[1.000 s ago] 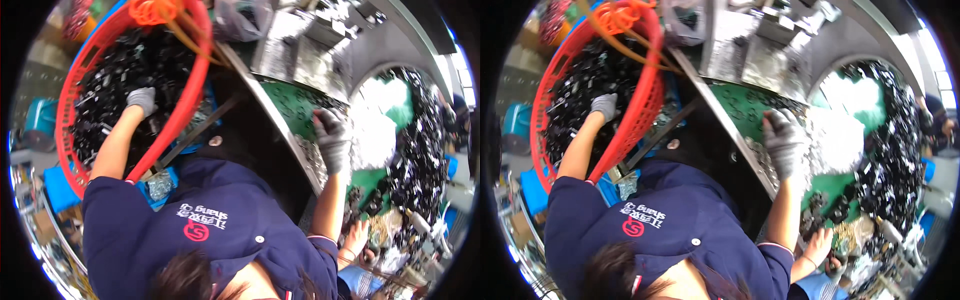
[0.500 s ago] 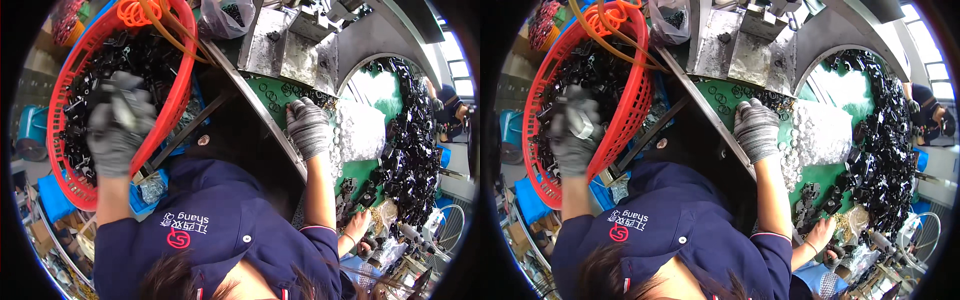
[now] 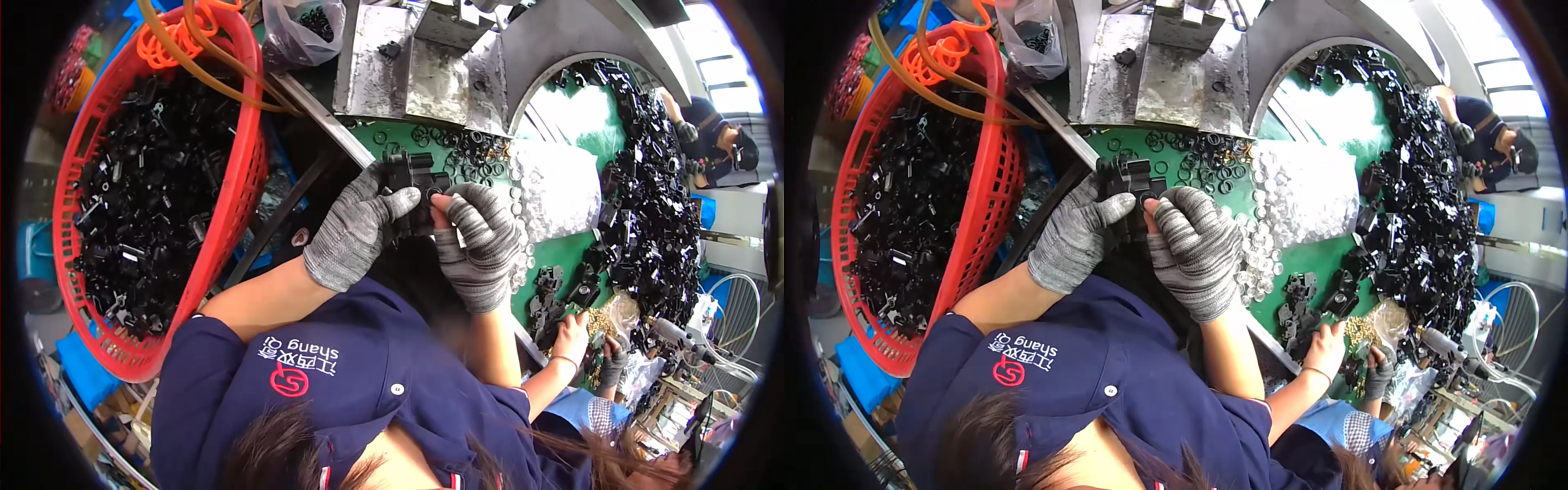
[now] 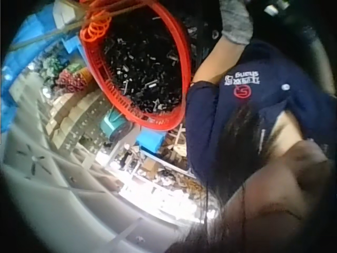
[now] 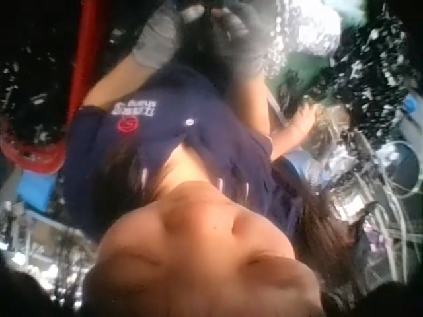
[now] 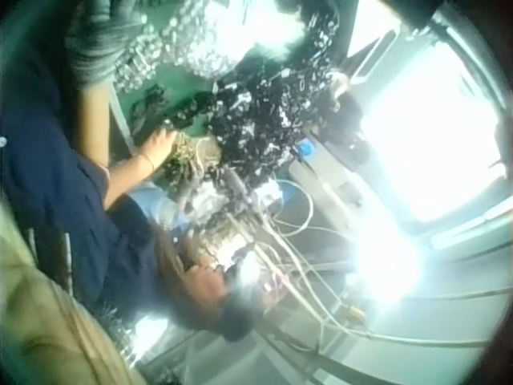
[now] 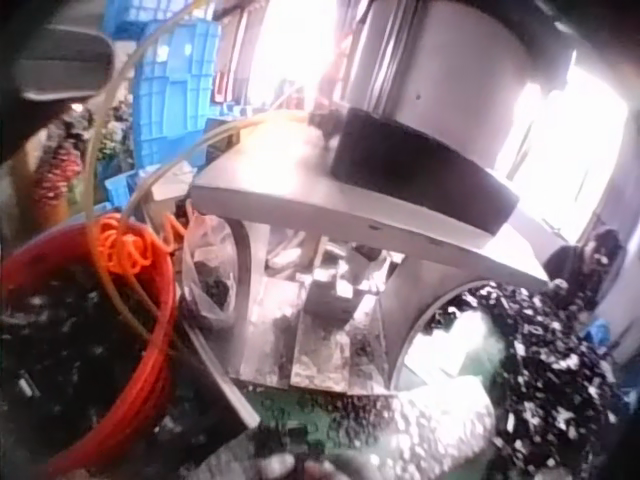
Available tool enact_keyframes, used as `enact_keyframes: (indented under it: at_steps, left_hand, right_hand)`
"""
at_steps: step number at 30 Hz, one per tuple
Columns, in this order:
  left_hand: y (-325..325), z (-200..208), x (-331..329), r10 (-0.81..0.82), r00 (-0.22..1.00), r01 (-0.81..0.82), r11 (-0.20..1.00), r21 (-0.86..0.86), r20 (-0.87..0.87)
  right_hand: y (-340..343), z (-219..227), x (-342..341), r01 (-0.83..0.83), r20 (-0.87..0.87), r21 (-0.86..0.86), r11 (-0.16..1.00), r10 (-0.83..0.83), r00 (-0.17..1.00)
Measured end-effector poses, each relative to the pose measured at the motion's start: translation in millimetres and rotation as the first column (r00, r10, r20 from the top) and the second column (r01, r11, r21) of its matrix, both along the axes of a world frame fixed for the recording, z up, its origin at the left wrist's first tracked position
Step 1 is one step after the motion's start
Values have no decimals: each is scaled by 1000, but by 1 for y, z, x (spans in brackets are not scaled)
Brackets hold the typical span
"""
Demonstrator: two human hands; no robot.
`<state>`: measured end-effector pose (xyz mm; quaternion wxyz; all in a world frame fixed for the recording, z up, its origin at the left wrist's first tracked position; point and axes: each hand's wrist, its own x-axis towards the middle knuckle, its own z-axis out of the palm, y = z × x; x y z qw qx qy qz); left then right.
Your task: Assembling small black components using a manual press machine at a workstation.
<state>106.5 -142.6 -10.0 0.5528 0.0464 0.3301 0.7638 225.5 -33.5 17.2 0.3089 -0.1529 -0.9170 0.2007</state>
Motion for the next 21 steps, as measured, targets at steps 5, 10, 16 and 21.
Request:
enact_keyframes:
  at_steps: [5,10,16,21]
  left_hand:
    - [-4,-3,3,64,968,-81,995,-61,-242]
    - [0,4,10,139,804,-176,984,-7,-578]
    - [1,0,8,215,454,-261,960,102,-865]
    - [-5,3,-12,42,311,-97,995,12,-950]
  right_hand:
    - [0,-8,-1,-94,-31,-63,994,92,995]
    - [1,-19,6,-28,-150,-336,941,-24,988]
    - [5,-13,3,-107,-122,-968,226,-55,991]
    - [0,-17,10,-118,-126,-989,89,-90,988]
